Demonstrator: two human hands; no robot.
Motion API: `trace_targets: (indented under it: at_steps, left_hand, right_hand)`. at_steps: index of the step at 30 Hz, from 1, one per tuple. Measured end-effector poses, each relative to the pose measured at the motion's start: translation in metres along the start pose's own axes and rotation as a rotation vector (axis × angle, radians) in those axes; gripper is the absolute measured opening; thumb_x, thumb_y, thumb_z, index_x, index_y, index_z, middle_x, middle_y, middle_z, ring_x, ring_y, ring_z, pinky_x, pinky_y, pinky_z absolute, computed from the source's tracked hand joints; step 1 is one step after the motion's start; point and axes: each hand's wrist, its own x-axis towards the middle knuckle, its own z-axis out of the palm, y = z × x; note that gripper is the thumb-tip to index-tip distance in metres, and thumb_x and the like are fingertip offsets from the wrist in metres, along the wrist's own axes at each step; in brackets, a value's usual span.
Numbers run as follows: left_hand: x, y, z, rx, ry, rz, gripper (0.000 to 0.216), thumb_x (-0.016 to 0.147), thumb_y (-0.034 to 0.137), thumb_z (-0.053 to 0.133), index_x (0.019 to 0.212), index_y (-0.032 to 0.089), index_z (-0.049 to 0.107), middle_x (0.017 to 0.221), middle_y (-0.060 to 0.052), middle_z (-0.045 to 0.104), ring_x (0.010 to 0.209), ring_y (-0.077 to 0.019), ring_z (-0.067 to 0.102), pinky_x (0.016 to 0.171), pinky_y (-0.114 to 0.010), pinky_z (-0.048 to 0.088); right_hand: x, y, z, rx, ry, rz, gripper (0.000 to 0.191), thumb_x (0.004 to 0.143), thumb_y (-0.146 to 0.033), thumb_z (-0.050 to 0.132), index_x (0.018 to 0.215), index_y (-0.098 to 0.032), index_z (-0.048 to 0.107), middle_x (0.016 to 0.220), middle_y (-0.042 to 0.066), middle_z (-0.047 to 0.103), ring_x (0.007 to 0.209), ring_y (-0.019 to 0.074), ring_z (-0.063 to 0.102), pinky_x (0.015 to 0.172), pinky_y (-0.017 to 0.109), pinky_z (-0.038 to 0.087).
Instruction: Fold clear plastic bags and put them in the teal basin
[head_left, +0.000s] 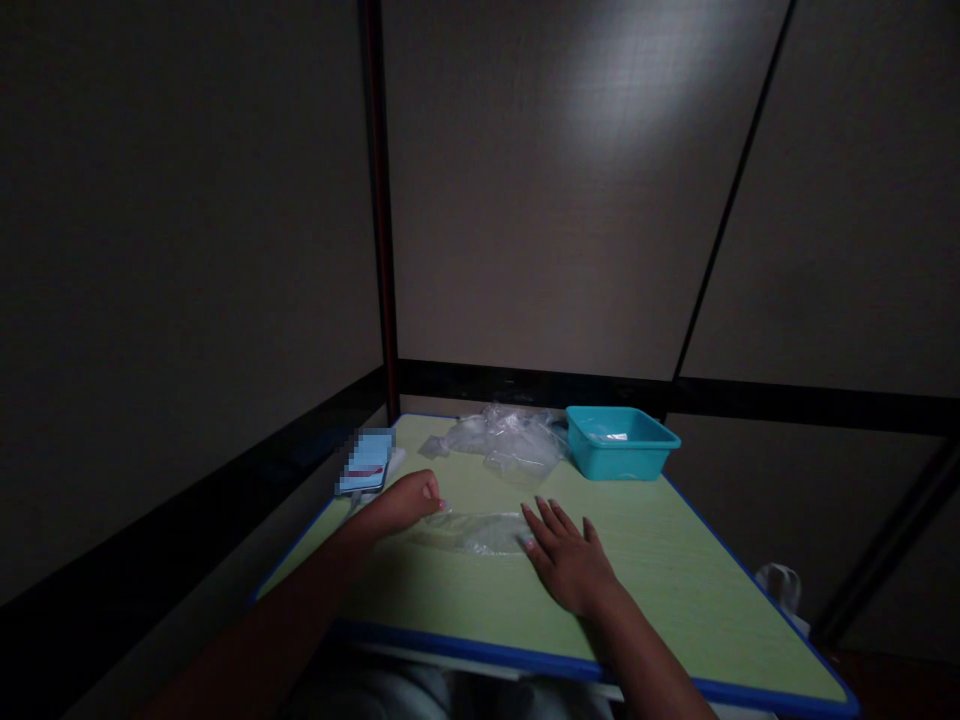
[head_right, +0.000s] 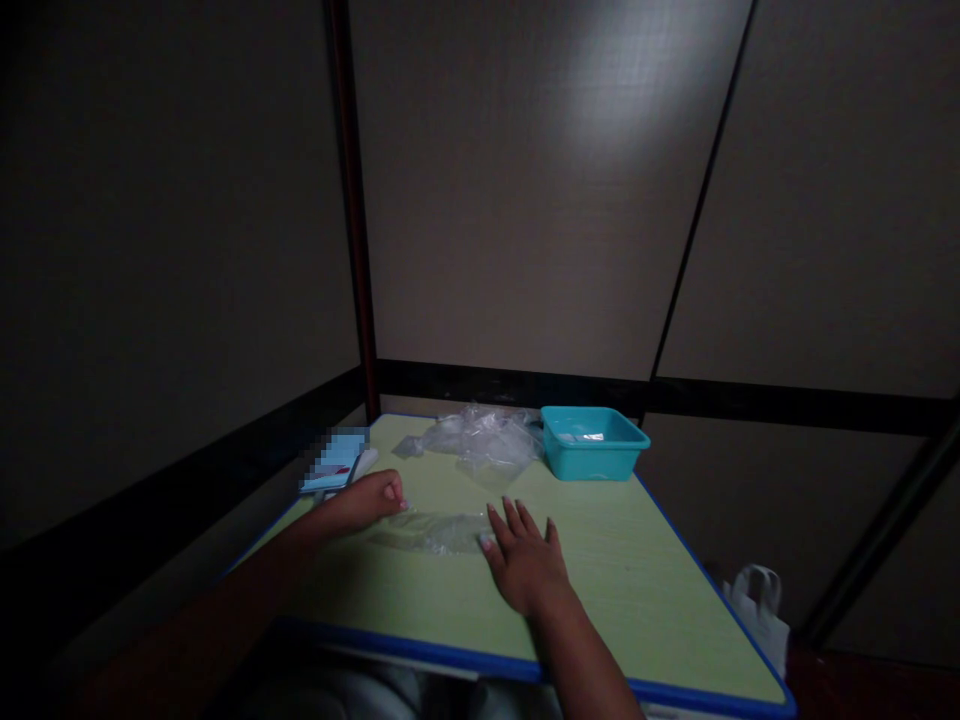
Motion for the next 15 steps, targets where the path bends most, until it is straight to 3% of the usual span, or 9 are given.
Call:
trace_targets:
  at_steps: [6, 15]
  left_hand:
    - [-0.003, 0.003, 0.014, 0.042, 0.018, 0.079, 0.019, 0.057, 0.029, 0.067, 0.068, 0.018, 0.055, 0.075, 0.001, 0.056, 0.075, -0.0162, 0.052, 0.063, -0.022, 0.035]
    - [0.006, 0.006, 0.019, 0.016, -0.008, 0.042, 0.015, 0.066, 0.031, 0.057, 0.066, 0.017, 0.052, 0.066, 0.003, 0.055, 0.063, -0.0133, 0.052, 0.054, -0.021, 0.033]
  right_hand:
    - [0.000, 0.000, 0.001, -0.009, -0.004, 0.006, 0.055, 0.088, -0.055, 0.008, 0.139, -0.035, 0.014, 0.147, -0.002, 0.009, 0.134, 0.0206, 0.004, 0.102, 0.054, 0.005]
    - [-0.002, -0.003, -0.004, 0.007, -0.011, 0.003, 0.055, 0.088, -0.055, 0.010, 0.139, -0.034, 0.015, 0.147, -0.001, 0.010, 0.134, 0.0215, 0.006, 0.102, 0.055, 0.006]
